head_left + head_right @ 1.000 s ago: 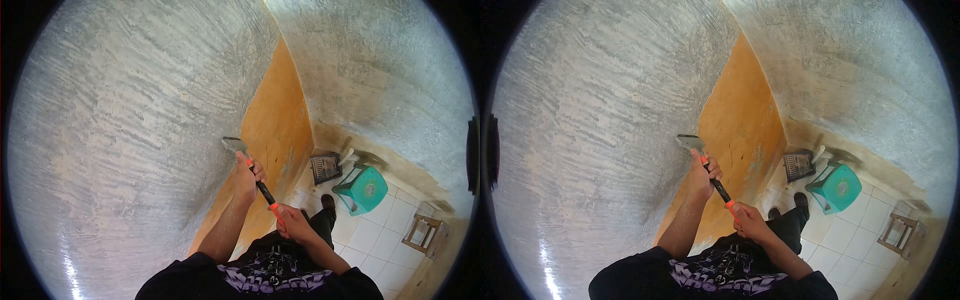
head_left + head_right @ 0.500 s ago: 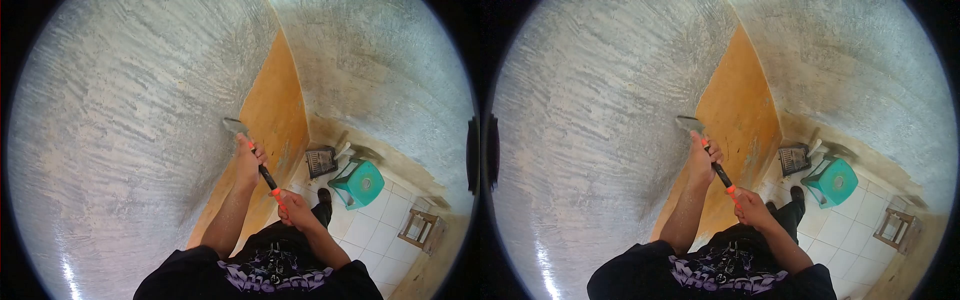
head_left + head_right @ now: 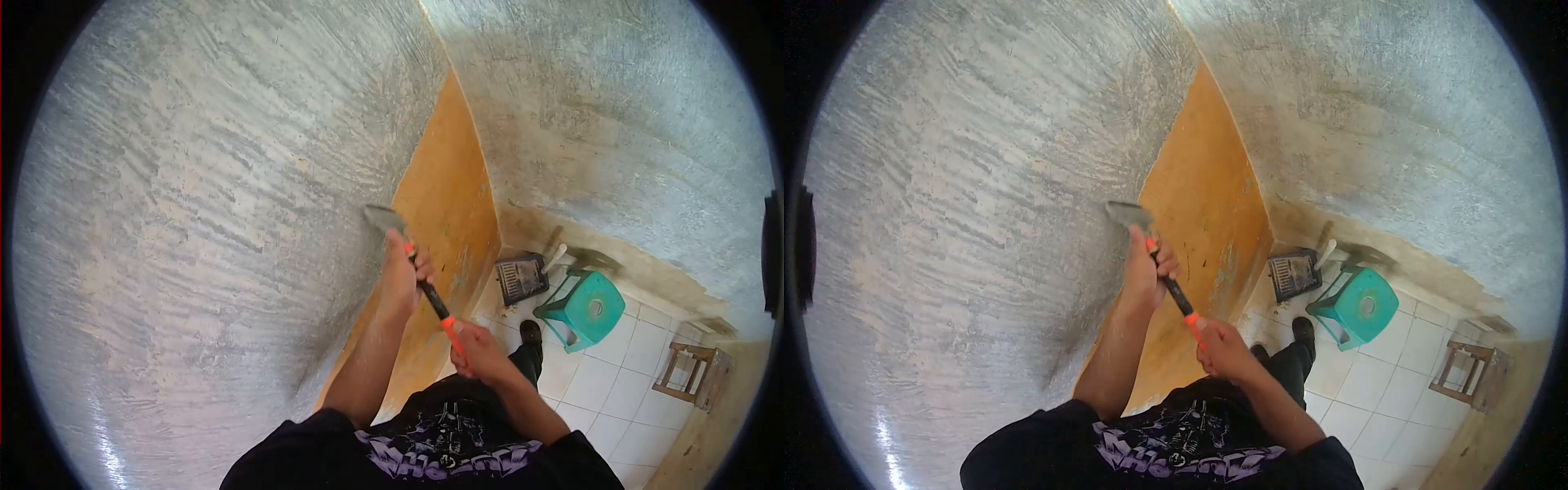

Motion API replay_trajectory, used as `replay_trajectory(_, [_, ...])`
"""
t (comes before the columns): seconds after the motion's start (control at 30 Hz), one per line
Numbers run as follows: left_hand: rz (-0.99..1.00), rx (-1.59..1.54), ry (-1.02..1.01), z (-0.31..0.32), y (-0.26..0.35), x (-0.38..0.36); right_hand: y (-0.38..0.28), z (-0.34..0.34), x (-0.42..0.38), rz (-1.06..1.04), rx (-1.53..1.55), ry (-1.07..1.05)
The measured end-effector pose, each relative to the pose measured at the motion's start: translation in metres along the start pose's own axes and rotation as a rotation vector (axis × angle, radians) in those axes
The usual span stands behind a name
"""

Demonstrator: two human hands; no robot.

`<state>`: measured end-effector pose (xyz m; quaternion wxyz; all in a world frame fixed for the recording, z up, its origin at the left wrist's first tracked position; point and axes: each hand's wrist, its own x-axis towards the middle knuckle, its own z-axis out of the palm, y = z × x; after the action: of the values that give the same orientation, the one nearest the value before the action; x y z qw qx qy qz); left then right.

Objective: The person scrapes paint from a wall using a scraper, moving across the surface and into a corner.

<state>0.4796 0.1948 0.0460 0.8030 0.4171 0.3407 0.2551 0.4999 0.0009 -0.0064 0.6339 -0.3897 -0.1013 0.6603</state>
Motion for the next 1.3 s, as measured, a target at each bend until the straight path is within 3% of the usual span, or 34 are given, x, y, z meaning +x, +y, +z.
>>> replay_trajectory(0.3, [-0.002, -0.003, 0.008, 0.001, 0.0, -0.006, -0.002, 0.001, -0.005, 0.028, 0.0, -0.005])
replay_trajectory(0.5, [0.065, 0.011, -0.044, 0.024, 0.004, 0.033, -0.025, -0.011, 0.015, -0.029, 0.019, 0.063])
replay_trajectory(0.63, [0.043, 0.0, -0.003, 0.003, -0.007, 0.008, -0.014, -0.004, -0.005, 0.028, 0.021, 0.005])
replay_trajectory(0.73, [0.048, -0.028, 0.002, -0.003, -0.008, 0.002, 0.019, -0.002, 0.0, -0.179, -0.126, 0.104])
replay_trajectory(0.87, [0.048, -0.052, 0.067, -0.005, -0.017, -0.003, 0.039, -0.007, -0.003, -0.553, -0.539, 0.378])
replay_trajectory(0.97, [0.057, -0.035, 0.063, -0.005, -0.019, -0.001, 0.05, -0.02, 0.004, -0.618, -0.549, 0.341])
replay_trajectory(1.3, [0.175, 0.095, 0.118, -0.004, -0.028, 0.005, 0.043, -0.017, 0.004, -0.508, -0.365, 0.334])
